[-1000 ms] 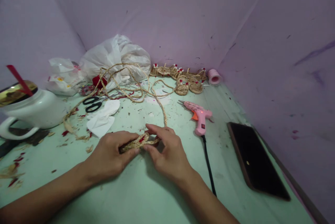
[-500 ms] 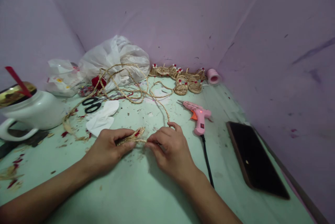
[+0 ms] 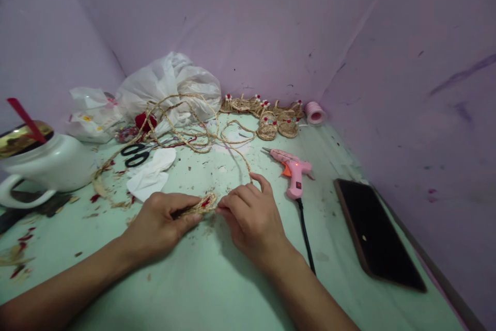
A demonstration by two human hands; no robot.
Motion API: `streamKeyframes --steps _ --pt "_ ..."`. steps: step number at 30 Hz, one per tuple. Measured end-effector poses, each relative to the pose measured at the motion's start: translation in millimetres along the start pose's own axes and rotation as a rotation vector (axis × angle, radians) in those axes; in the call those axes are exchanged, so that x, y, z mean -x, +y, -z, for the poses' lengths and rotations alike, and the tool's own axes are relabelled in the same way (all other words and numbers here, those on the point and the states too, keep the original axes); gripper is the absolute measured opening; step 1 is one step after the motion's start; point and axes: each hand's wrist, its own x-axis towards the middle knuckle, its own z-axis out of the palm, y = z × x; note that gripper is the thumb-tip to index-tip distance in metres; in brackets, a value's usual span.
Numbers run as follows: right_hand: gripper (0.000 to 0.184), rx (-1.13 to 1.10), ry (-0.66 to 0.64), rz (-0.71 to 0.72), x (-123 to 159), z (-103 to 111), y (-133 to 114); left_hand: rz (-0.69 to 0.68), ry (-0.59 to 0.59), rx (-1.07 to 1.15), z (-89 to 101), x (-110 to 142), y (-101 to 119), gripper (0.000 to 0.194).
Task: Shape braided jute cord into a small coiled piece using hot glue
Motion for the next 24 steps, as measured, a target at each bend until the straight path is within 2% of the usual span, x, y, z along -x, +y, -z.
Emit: streamKeyframes --steps 4,11,24 --pt "0.003 -0.019 0.005 -0.038 2.4 -0.7 5.6 -0.012 0.002 0.037 0.6 -0.4 -1.1 0.019" --pt "0.008 -0.045 -0.068 -0.086 1.9 3.8 9.6 0.017 -0.015 0.024 1.2 -1.2 -2.1 0.021" --pt "0.008 0.006 -0.001 -0.067 2.1 -0.6 8.8 -0.092 -0.095 0.045 2.2 -2.5 -2.2 0.017"
